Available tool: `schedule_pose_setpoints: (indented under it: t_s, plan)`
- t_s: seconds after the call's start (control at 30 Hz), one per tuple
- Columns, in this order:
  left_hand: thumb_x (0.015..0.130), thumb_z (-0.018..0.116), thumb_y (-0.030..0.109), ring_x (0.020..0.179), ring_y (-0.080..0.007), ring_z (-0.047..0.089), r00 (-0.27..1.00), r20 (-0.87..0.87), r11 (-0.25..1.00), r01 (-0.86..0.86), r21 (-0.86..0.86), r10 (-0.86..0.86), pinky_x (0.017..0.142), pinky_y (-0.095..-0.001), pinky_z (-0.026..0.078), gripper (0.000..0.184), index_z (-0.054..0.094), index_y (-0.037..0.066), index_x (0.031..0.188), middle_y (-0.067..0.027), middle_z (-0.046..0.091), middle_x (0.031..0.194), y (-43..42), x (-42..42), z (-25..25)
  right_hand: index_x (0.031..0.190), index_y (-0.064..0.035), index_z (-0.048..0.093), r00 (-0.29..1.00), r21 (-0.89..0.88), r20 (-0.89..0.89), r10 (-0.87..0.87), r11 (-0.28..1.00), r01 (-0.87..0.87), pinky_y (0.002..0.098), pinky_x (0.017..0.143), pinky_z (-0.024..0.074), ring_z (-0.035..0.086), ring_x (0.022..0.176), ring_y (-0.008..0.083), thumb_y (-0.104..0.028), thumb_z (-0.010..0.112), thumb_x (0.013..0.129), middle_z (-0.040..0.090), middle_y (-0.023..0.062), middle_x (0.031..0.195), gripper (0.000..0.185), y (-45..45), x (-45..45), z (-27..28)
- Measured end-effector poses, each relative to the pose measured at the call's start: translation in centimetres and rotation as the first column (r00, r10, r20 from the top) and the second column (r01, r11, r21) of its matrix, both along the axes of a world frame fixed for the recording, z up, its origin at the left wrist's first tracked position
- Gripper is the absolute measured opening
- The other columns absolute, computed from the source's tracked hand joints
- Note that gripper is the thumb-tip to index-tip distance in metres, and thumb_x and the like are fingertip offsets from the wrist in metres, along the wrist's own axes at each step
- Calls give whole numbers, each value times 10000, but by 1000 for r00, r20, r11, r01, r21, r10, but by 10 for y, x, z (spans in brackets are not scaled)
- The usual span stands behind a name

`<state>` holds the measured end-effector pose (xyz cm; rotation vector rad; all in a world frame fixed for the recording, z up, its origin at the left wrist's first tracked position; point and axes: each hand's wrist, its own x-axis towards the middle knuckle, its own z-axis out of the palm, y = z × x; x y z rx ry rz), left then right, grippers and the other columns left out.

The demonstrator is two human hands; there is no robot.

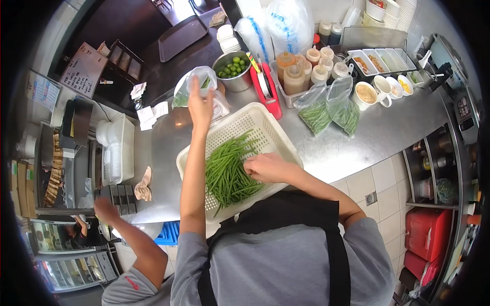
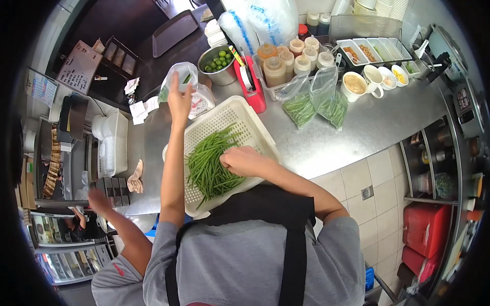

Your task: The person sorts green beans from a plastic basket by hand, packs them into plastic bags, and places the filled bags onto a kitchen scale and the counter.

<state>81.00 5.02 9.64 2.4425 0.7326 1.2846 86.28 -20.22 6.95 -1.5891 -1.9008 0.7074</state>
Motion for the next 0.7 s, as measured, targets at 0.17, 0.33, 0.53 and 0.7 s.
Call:
schedule_pose_setpoints:
  t_s: [0.17,0.33,0.53,0.7]
  plan:
    - [755,594,-26,634,-101,636,988,151,962,66,-264,-26,579,-196,484,537,436,-36,1268,-85,650,751,29,-17,59,847,-38,600,987,268,-146,-61,958,98,324,620,468,614,684,215,-94,627,755,634,73,791,111,-1,36,40]
    - [794,564,-28,667,-105,628,905,381,764,380,-521,-190,634,-186,518,537,386,-27,1301,-107,644,843,15,-44,138,857,-9,611,908,437,-382,-169,833,339,291,639,456,603,725,167,-69,653,751,626,85,804,129,-7,60,121]
    - [766,531,-36,642,-101,618,875,355,607,483,-631,-328,624,-206,516,556,379,-46,1300,-73,631,781,-40,-67,171,806,-55,649,845,838,-492,-209,149,525,267,665,419,537,814,161,-49,694,694,585,37,849,121,23,61,191]
    - [755,515,-81,620,-83,601,862,332,491,495,-717,-384,598,-190,510,564,379,-41,1301,-83,627,860,-72,-71,171,803,-92,663,913,873,-257,-315,330,360,333,823,381,473,955,236,-120,700,676,523,61,1000,135,72,46,174]
